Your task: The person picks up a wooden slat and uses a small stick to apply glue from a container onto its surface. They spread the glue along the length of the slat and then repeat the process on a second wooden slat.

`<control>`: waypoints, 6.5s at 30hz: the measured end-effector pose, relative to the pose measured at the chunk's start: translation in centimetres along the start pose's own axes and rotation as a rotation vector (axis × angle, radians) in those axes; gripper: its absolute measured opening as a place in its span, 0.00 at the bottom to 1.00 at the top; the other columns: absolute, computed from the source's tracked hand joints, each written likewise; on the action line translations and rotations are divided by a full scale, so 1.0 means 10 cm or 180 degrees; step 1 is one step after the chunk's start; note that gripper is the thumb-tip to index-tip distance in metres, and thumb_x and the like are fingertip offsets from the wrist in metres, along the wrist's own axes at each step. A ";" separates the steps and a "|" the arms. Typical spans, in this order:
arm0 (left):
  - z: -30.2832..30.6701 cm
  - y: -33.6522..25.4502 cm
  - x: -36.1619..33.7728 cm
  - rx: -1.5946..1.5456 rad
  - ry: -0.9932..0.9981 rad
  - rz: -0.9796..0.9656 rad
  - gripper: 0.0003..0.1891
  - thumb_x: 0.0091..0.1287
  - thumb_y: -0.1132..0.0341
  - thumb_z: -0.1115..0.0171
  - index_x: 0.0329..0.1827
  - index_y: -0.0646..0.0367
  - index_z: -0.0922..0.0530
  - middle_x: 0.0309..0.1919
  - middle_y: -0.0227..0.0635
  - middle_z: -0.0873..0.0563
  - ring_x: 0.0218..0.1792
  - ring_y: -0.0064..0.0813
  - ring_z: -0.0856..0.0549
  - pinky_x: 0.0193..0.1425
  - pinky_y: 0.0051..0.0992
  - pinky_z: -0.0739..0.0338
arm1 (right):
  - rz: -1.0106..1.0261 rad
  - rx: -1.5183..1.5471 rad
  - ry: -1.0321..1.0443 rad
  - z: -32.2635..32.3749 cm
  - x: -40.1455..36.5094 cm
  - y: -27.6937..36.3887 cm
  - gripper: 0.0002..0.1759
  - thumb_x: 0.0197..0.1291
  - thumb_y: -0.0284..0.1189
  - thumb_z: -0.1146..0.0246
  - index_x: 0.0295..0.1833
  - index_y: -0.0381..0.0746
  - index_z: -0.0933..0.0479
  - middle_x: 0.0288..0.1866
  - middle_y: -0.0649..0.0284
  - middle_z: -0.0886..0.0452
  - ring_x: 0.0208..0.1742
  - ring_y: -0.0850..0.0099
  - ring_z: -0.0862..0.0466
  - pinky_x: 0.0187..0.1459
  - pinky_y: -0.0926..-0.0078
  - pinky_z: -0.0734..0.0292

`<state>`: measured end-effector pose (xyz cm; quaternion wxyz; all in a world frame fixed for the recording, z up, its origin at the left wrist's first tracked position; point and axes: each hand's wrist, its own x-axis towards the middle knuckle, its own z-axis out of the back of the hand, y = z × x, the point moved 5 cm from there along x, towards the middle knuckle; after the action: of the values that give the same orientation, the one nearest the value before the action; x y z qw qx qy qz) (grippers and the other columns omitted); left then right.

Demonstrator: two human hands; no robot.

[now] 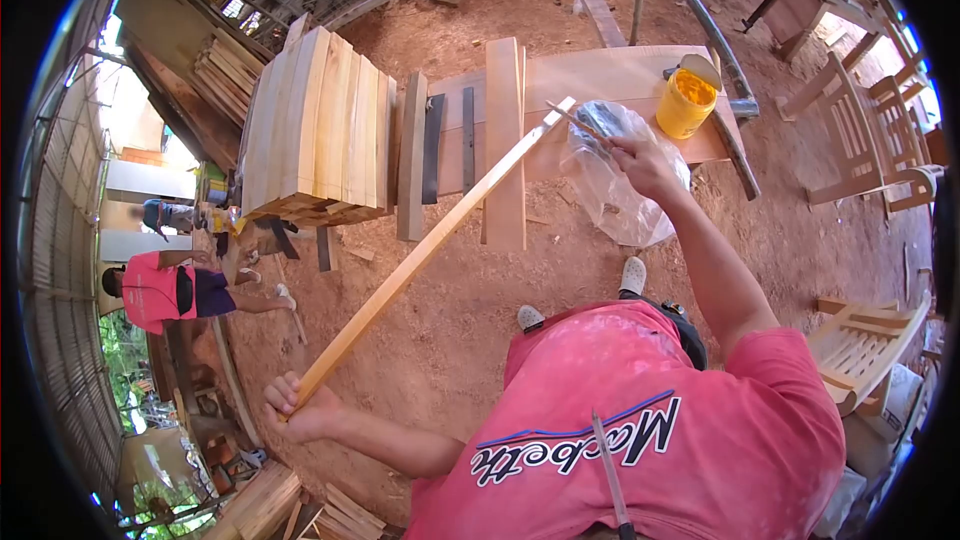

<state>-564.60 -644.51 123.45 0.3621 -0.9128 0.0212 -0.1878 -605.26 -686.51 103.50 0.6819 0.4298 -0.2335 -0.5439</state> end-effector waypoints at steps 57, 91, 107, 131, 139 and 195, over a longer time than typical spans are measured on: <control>0.00 0.23 -0.38 0.0088 -0.1071 -0.0283 0.16 0.64 0.63 0.56 0.15 0.46 0.43 0.14 0.23 0.40 0.17 0.21 0.37 0.28 0.24 0.36 | 0.1233 0.0051 0.0342 -0.64 -0.95 0.43 0.20 0.62 0.31 0.36 0.60 0.48 0.21 0.37 0.60 0.18 0.32 0.72 0.20 0.38 0.73 0.25; -0.13 0.35 -0.47 -0.0041 -0.0587 -0.0179 0.16 0.64 0.62 0.56 0.17 0.47 0.44 0.16 0.23 0.41 0.19 0.19 0.38 0.30 0.24 0.37 | -0.0189 0.0052 0.0390 -0.17 -0.72 0.52 0.17 0.64 0.34 0.37 0.58 0.48 0.19 0.31 0.56 0.16 0.31 0.70 0.18 0.39 0.73 0.24; -0.27 0.35 -0.45 -0.0065 -0.0587 -0.0226 0.17 0.65 0.61 0.55 0.17 0.46 0.44 0.16 0.23 0.42 0.19 0.19 0.39 0.29 0.23 0.38 | 0.0545 0.0499 0.1194 -0.44 -1.14 0.92 0.18 0.65 0.32 0.39 0.60 0.43 0.21 0.33 0.56 0.17 0.33 0.78 0.22 0.40 0.75 0.25; -0.26 0.38 -0.42 -0.0114 -0.0370 -0.0255 0.16 0.66 0.61 0.56 0.17 0.47 0.42 0.16 0.23 0.40 0.19 0.20 0.36 0.29 0.24 0.35 | 0.0307 0.0460 0.1530 -0.35 -1.18 0.93 0.18 0.66 0.32 0.41 0.60 0.45 0.21 0.47 0.51 0.15 0.45 0.72 0.17 0.49 0.73 0.24; -0.28 0.38 -0.40 -0.0076 -0.0221 -0.0185 0.16 0.66 0.61 0.56 0.17 0.48 0.42 0.16 0.24 0.40 0.19 0.20 0.36 0.29 0.25 0.36 | 0.1590 -0.1025 0.0777 0.04 -1.30 1.81 0.16 0.63 0.26 0.42 0.56 0.44 0.19 0.34 0.52 0.24 0.40 0.54 0.21 0.44 0.62 0.26; 0.08 1.03 -1.51 0.1343 0.2185 0.4911 0.17 0.70 0.59 0.48 0.42 0.67 0.22 0.28 0.34 0.18 0.23 0.20 0.20 0.24 0.18 0.27 | 0.0623 0.1050 0.0599 -0.18 -0.40 0.32 0.19 0.66 0.24 0.42 0.62 0.34 0.25 0.34 0.69 0.21 0.33 0.83 0.25 0.36 0.84 0.29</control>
<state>-577.31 -648.88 111.09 0.5234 -0.4502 0.7066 -0.1548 -603.27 -681.99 105.86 0.6707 0.5597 -0.2952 -0.3870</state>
